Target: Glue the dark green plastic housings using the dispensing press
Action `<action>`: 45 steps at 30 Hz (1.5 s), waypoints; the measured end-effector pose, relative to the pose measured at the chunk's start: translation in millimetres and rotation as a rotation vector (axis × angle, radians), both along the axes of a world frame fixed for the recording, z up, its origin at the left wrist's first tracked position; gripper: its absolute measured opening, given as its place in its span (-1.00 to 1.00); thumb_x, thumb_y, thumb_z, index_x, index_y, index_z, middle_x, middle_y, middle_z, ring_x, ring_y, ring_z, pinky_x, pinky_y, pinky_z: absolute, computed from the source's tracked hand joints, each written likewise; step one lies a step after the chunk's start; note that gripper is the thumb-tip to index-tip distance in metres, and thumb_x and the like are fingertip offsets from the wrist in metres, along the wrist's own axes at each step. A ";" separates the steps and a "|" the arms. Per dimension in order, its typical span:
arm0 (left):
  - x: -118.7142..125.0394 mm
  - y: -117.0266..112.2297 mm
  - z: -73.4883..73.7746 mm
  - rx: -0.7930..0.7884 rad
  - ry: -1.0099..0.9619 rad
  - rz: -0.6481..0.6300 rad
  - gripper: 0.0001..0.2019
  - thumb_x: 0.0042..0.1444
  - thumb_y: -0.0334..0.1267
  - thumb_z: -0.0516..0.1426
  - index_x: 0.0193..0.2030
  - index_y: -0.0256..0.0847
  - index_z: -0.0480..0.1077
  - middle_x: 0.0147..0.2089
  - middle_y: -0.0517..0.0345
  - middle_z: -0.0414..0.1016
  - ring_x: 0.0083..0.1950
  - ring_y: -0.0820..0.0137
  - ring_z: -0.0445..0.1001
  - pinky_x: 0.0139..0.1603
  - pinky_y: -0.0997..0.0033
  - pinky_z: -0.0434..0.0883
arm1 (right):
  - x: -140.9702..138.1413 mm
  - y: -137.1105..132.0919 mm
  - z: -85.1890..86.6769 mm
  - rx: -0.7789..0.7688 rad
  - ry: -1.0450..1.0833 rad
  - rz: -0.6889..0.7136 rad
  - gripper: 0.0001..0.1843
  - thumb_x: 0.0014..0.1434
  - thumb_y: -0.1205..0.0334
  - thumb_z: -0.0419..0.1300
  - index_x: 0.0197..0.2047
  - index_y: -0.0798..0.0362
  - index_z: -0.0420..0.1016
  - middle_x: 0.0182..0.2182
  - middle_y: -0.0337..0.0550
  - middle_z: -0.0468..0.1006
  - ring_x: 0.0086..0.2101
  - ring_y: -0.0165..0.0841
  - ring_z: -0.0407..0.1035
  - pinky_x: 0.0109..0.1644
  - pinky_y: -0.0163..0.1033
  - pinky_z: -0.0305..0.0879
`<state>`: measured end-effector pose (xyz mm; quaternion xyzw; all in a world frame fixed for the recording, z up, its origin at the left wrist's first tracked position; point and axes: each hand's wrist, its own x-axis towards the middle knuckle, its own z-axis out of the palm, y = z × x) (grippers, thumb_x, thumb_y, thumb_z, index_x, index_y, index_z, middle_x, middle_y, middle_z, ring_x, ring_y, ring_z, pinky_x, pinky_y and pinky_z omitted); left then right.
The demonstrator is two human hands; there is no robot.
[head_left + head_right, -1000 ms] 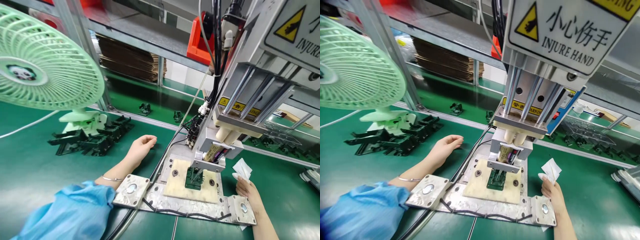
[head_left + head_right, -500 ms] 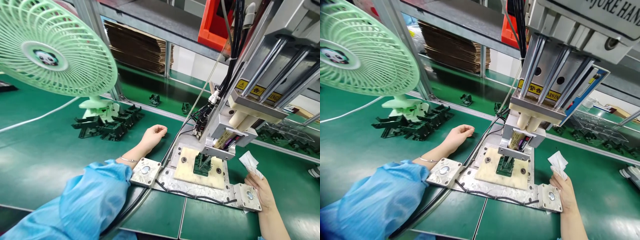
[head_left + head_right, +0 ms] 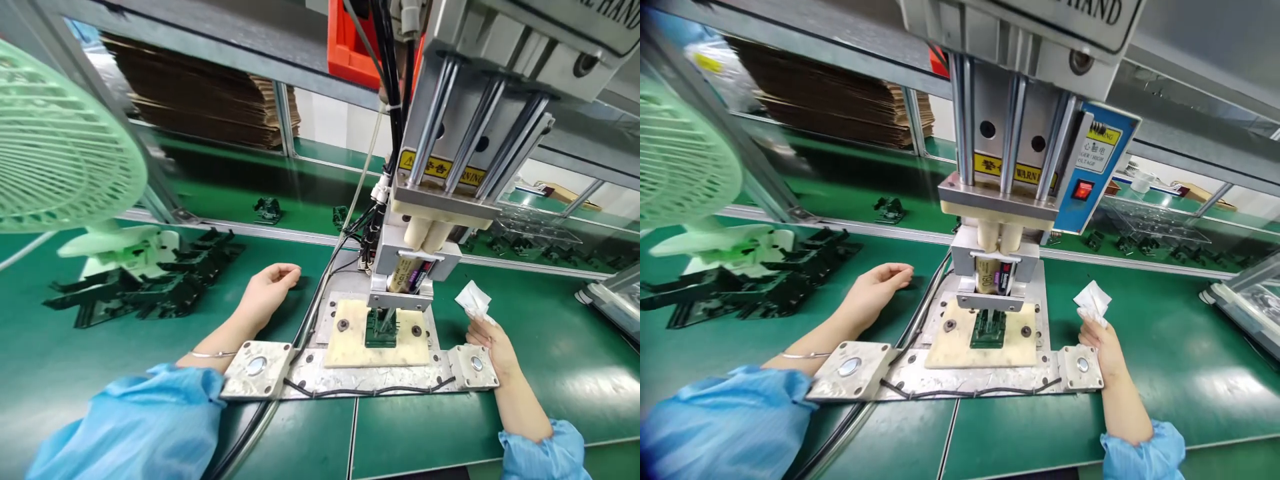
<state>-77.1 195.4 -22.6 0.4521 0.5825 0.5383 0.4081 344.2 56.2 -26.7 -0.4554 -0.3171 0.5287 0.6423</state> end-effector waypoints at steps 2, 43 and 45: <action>1.0 -1.7 1.5 -0.001 -0.009 -0.008 -0.52 -0.35 0.05 0.41 -0.37 -0.26 0.49 -0.44 0.20 0.48 -0.39 0.39 0.38 -0.28 0.38 0.35 | 0.6 -1.3 1.6 -0.015 -0.020 0.005 -0.59 -0.07 0.07 0.51 -0.43 0.07 0.36 -0.70 -0.54 -0.07 -0.68 -0.63 -0.27 -0.67 -0.49 -0.13; 19.7 -49.9 72.6 0.261 0.103 -0.029 -0.76 -0.13 -0.27 0.32 -0.26 -0.20 0.50 -0.28 0.15 0.53 -0.24 0.41 0.48 -0.13 0.40 0.42 | -4.4 -5.7 11.4 -0.235 -0.088 -0.065 -0.42 -0.25 0.02 0.60 -0.53 0.03 0.25 -0.74 -0.50 -0.01 -0.69 -0.62 -0.14 -0.68 -0.42 -0.14; 35.8 -67.7 86.0 0.187 0.203 -0.291 -0.64 -0.10 -0.24 0.35 -0.11 -0.14 0.49 -0.13 0.09 0.56 -0.05 0.28 0.53 0.05 0.28 0.44 | -4.4 -5.5 11.8 -0.242 -0.089 -0.059 -0.43 -0.24 0.01 0.60 -0.53 0.02 0.26 -0.74 -0.50 -0.02 -0.69 -0.62 -0.15 -0.68 -0.41 -0.15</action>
